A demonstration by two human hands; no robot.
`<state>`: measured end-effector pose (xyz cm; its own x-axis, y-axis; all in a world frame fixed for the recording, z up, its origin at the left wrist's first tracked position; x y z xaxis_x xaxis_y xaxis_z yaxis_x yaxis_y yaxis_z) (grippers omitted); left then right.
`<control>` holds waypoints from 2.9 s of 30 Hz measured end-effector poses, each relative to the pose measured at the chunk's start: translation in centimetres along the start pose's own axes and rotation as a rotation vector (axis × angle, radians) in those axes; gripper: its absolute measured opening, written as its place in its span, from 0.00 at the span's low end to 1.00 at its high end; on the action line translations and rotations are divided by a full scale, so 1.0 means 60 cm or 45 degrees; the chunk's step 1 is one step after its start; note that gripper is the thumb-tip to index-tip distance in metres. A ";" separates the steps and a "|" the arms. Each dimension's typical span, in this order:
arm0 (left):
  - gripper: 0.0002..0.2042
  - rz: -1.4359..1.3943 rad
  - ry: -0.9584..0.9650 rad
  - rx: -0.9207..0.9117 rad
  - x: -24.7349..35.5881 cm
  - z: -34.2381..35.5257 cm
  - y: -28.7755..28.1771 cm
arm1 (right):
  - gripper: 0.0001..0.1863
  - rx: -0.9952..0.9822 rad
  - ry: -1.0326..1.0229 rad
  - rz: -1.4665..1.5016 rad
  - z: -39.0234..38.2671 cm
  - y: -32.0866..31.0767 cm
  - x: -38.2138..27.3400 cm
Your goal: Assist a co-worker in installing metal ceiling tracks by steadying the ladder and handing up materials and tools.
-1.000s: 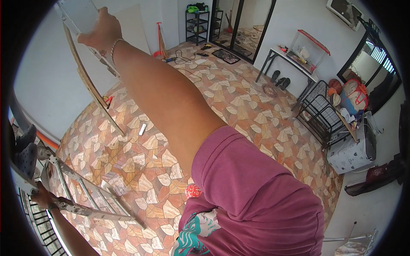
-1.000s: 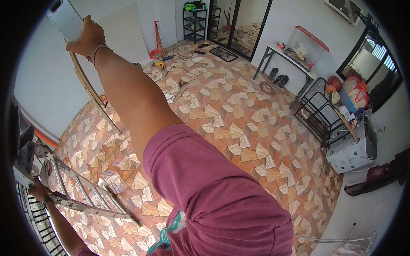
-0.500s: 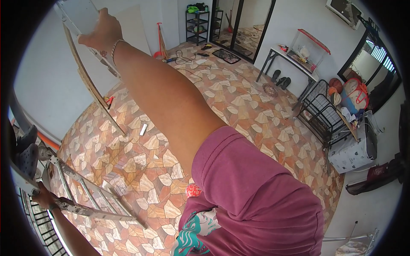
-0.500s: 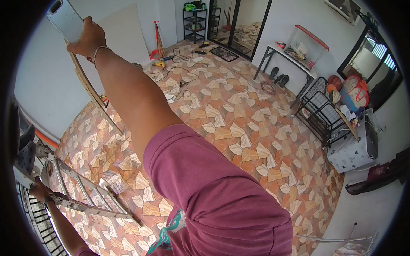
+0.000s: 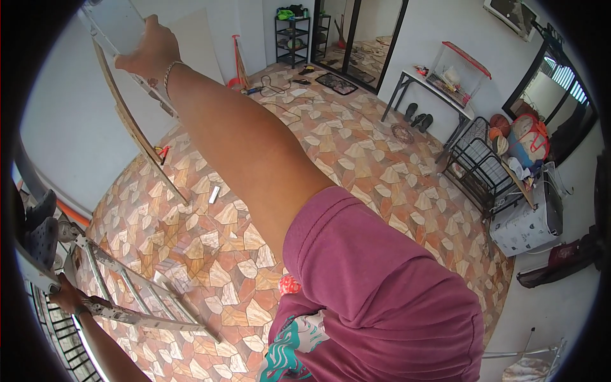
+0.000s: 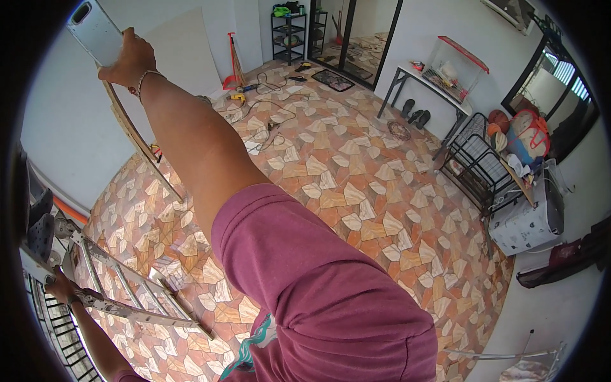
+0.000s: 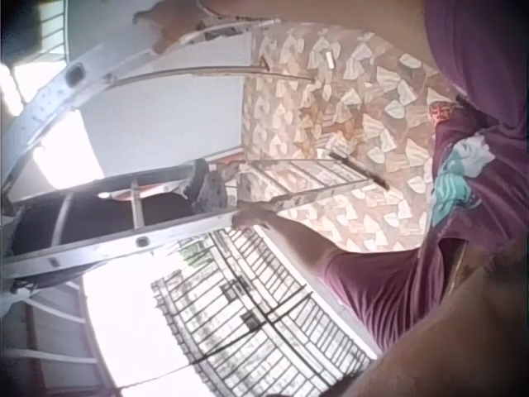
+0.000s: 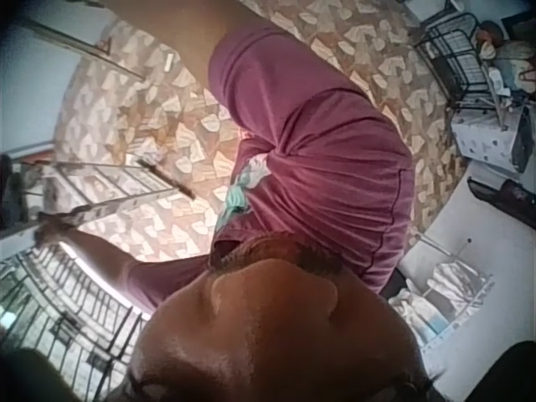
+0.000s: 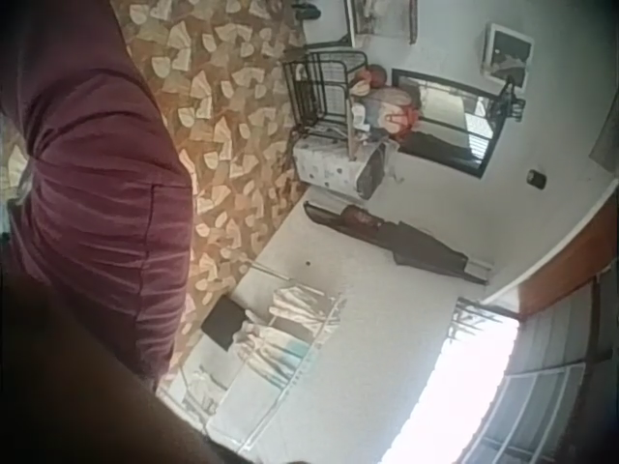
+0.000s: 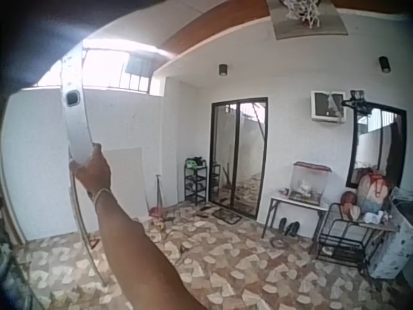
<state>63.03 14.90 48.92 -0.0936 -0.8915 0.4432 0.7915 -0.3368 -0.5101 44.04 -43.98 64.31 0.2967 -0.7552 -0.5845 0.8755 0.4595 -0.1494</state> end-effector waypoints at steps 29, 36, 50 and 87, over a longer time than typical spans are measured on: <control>0.44 -0.026 0.014 -0.029 0.010 -0.002 -0.002 | 0.30 0.111 -0.060 -0.029 -0.001 -0.002 -0.002; 0.44 -0.015 -0.017 -0.059 0.017 -0.008 -0.012 | 0.30 0.095 -0.096 -0.039 0.000 -0.002 -0.004; 0.46 -0.003 -0.055 -0.050 0.012 -0.005 -0.004 | 0.31 0.110 -0.080 -0.013 0.003 -0.002 0.002; 0.43 -0.045 -0.059 -0.037 0.014 -0.007 -0.003 | 0.33 0.072 -0.006 -0.019 0.000 0.002 0.003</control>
<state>62.55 14.10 49.09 -0.0928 -0.8642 0.4945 0.7701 -0.3771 -0.5145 44.21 -44.03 64.19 0.2850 -0.7642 -0.5787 0.8999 0.4212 -0.1130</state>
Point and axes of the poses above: each hand's wrist, its own z-axis towards the middle knuckle, its own y-axis out of the palm, x = y × z, the point moved 9 cm from there along z, towards the middle knuckle, and after that the axes turned 3 degrees about y, right-handed, at the moved point
